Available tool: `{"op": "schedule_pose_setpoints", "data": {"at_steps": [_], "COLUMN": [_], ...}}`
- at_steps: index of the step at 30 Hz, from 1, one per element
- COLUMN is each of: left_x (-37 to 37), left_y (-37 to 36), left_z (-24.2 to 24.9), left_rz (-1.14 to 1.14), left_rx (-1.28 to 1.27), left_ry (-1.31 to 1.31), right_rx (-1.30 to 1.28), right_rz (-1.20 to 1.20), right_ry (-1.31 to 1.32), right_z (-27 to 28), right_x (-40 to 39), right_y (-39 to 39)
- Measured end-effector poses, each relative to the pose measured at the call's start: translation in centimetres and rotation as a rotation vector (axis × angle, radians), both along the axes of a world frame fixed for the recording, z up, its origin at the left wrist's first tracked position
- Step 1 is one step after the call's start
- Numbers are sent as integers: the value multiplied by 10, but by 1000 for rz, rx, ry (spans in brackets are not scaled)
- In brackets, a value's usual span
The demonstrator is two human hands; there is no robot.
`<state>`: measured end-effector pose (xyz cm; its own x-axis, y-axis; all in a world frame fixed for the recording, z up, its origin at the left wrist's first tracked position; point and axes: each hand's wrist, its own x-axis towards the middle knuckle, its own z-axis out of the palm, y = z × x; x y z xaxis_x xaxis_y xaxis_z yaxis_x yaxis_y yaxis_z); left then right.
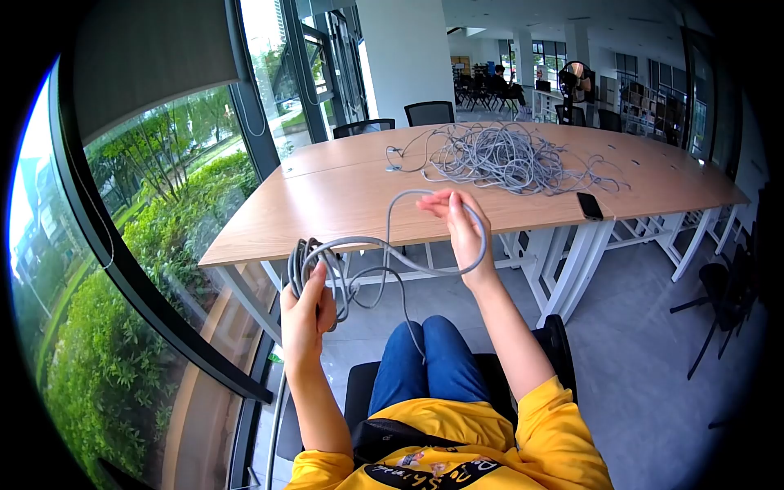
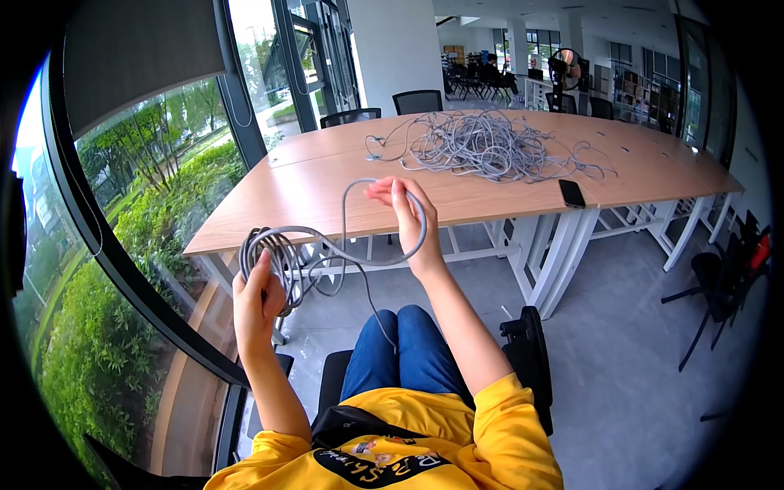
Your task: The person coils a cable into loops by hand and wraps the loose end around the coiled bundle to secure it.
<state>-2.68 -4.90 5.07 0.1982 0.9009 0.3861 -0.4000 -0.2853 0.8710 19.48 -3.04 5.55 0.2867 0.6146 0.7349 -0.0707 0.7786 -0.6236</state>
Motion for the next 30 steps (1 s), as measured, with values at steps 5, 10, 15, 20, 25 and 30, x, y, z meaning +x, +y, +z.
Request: {"op": "schedule_pose_setpoints", "data": {"at_steps": [5, 10, 15, 20, 25, 30], "left_x": [16, 35, 36, 26, 24, 21], "left_y": [0, -5, 9, 9, 16, 8], "left_z": [3, 12, 1, 1, -5, 4], "left_rz": [376, 212, 468, 615, 535, 559], "left_rx": [79, 39, 220, 323, 384, 241], "left_ry": [285, 512, 353, 320, 547, 490], "right_rx": [156, 145, 101, -7, -50, -73], "right_rz": [207, 505, 503, 256, 443, 574], "right_ry": [-8, -130, -187, -238, -234, -204], "right_z": [36, 48, 42, 42, 42, 11], "right_x": [-7, -35, -31, -27, -30, -25], "right_y": [-16, -37, -35, -37, -41, -14]}}
